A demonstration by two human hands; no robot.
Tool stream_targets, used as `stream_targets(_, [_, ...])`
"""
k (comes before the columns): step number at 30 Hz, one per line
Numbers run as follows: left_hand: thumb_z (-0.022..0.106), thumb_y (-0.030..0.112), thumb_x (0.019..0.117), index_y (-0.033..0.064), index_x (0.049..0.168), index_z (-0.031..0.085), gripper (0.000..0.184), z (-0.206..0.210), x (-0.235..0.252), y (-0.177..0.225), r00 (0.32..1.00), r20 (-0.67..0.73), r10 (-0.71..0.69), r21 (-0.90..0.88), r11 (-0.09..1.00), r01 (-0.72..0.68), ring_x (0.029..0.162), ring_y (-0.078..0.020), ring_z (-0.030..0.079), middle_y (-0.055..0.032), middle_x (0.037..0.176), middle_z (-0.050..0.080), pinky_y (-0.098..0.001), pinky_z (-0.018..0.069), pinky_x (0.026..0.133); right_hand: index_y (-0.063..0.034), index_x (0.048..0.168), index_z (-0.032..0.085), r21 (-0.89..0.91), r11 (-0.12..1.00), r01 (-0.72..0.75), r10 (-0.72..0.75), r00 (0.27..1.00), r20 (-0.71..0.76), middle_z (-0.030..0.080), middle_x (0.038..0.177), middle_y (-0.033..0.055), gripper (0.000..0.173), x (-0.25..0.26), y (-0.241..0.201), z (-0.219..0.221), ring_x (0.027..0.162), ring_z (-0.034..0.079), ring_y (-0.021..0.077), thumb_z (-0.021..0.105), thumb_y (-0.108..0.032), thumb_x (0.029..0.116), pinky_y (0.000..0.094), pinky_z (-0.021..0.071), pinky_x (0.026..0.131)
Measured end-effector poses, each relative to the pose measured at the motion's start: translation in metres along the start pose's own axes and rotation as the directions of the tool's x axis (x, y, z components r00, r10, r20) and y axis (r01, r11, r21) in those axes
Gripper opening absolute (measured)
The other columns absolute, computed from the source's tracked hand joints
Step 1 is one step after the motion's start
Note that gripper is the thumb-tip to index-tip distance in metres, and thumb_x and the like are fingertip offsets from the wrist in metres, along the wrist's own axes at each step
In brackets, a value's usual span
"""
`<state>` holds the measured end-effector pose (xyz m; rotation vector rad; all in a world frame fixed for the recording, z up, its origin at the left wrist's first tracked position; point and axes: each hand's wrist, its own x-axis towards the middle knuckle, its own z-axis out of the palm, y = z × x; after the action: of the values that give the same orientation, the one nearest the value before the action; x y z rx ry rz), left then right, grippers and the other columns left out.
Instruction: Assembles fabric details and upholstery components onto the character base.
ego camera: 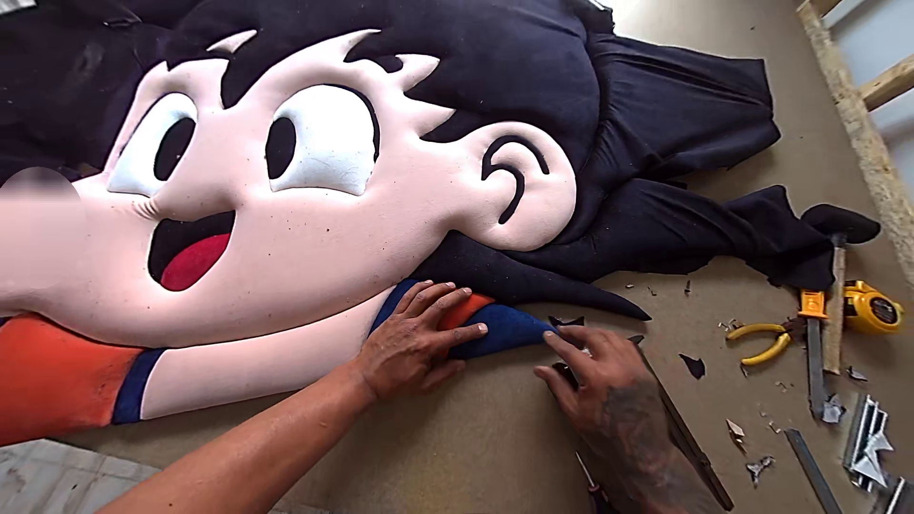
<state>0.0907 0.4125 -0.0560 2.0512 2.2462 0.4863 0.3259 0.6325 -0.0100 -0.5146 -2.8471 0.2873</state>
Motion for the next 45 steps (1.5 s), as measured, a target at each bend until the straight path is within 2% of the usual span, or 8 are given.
stream_targets(3, [0.057, 0.06, 0.0949, 0.0489, 0.138, 0.061, 0.045, -0.001, -0.001, 0.002, 1.0, -0.004, -0.006, 0.002, 1.0, 0.006, 0.154, -0.0266, 0.03, -0.0019, 0.163, 0.04, -0.0542, 0.0233, 0.126, -0.0267, 0.119, 0.077, -0.117, 0.993, 0.01, -0.005, 0.999, 0.04, 0.075, 0.111, 0.0017, 0.047, 0.013, -0.01, 0.024, 0.102, 0.071, 0.0241, 0.061, -0.06, 0.0895, 0.0466, 0.0559, 0.089])
stream_targets(5, [0.057, 0.06, 0.0942, 0.0488, 0.138, 0.061, 0.045, -0.001, -0.001, 0.002, 1.0, -0.006, -0.011, 0.007, 1.0, 0.011, 0.153, -0.0272, 0.031, -0.0021, 0.162, 0.041, -0.0543, 0.0236, 0.126, -0.0233, 0.118, 0.078, -0.151, 0.989, 0.003, 0.01, 0.996, 0.085, 0.076, 0.104, 0.0033, 0.046, 0.024, -0.009, 0.03, 0.093, 0.071, 0.0248, 0.066, -0.055, 0.0877, 0.0463, 0.0565, 0.081])
stream_targets(10, [0.058, 0.059, 0.0934, 0.0488, 0.137, 0.062, 0.045, -0.002, -0.001, 0.001, 1.0, 0.005, -0.018, -0.006, 1.0, 0.018, 0.153, -0.0268, 0.031, -0.0028, 0.161, 0.042, -0.0538, 0.0233, 0.125, -0.0218, 0.104, 0.081, -0.099, 0.987, 0.128, -0.115, 0.986, 0.122, 0.074, 0.091, -0.001, 0.036, 0.044, 0.004, 0.032, 0.082, 0.069, 0.0194, 0.073, -0.051, 0.0844, 0.0394, 0.0559, 0.068])
stream_targets(16, [0.061, 0.059, 0.0909, 0.0475, 0.139, 0.06, 0.05, -0.002, -0.001, -0.001, 1.0, 0.009, -0.009, -0.023, 1.0, 0.009, 0.153, -0.0284, 0.03, -0.0045, 0.162, 0.041, -0.0549, 0.0209, 0.126, -0.0189, 0.1, 0.081, -0.054, 0.966, 0.253, -0.245, 0.962, 0.123, 0.071, 0.084, -0.0014, 0.039, 0.055, 0.015, 0.034, 0.076, 0.067, 0.0172, 0.068, -0.054, 0.087, 0.0362, 0.053, 0.065])
stream_targets(20, [0.071, 0.066, 0.0783, 0.0277, 0.146, 0.056, 0.079, -0.002, -0.002, -0.003, 1.0, -0.006, -0.028, -0.083, 0.996, 0.027, 0.153, -0.0262, 0.032, -0.0051, 0.161, 0.043, -0.0522, 0.0212, 0.127, -0.0191, 0.1, 0.081, -0.036, 0.965, 0.26, -0.254, 0.959, 0.124, 0.07, 0.084, -0.0016, 0.042, 0.056, 0.017, 0.033, 0.075, 0.066, 0.0173, 0.064, -0.055, 0.0891, 0.036, 0.0526, 0.065])
stream_targets(22, [0.076, 0.062, 0.0742, 0.0234, 0.144, 0.056, 0.083, -0.005, -0.003, -0.005, 1.0, 0.012, -0.024, -0.119, 0.993, 0.025, 0.153, -0.0255, 0.031, -0.0052, 0.162, 0.042, -0.0515, 0.0203, 0.128, -0.0193, 0.101, 0.081, -0.024, 0.968, 0.251, -0.247, 0.962, 0.114, 0.071, 0.085, -0.0014, 0.043, 0.056, 0.017, 0.033, 0.075, 0.066, 0.0175, 0.062, -0.057, 0.09, 0.0362, 0.0532, 0.065])
stream_targets(30, [0.076, 0.043, 0.0747, 0.0232, 0.121, 0.068, 0.051, -0.008, -0.003, -0.005, 0.999, 0.035, -0.002, -0.123, 0.992, 0.006, 0.154, -0.0254, 0.029, -0.005, 0.162, 0.041, -0.0499, 0.0192, 0.128, -0.0181, 0.105, 0.081, -0.026, 0.971, 0.236, -0.231, 0.965, 0.125, 0.073, 0.09, 0.0013, 0.047, 0.052, 0.015, 0.031, 0.077, 0.068, 0.0204, 0.059, -0.058, 0.0922, 0.0385, 0.0537, 0.065])
stream_targets(45, [0.069, 0.039, 0.084, 0.0176, 0.11, 0.069, 0.033, -0.001, -0.005, -0.005, 0.999, -0.03, 0.014, -0.089, 0.996, -0.016, 0.154, -0.0259, 0.03, -0.0061, 0.161, 0.044, -0.049, 0.0187, 0.129, -0.0173, 0.107, 0.081, -0.017, 0.974, 0.225, -0.221, 0.968, 0.118, 0.077, 0.098, 0.0032, 0.051, 0.05, 0.018, 0.029, 0.082, 0.071, 0.0229, 0.056, -0.06, 0.093, 0.0409, 0.0568, 0.069])
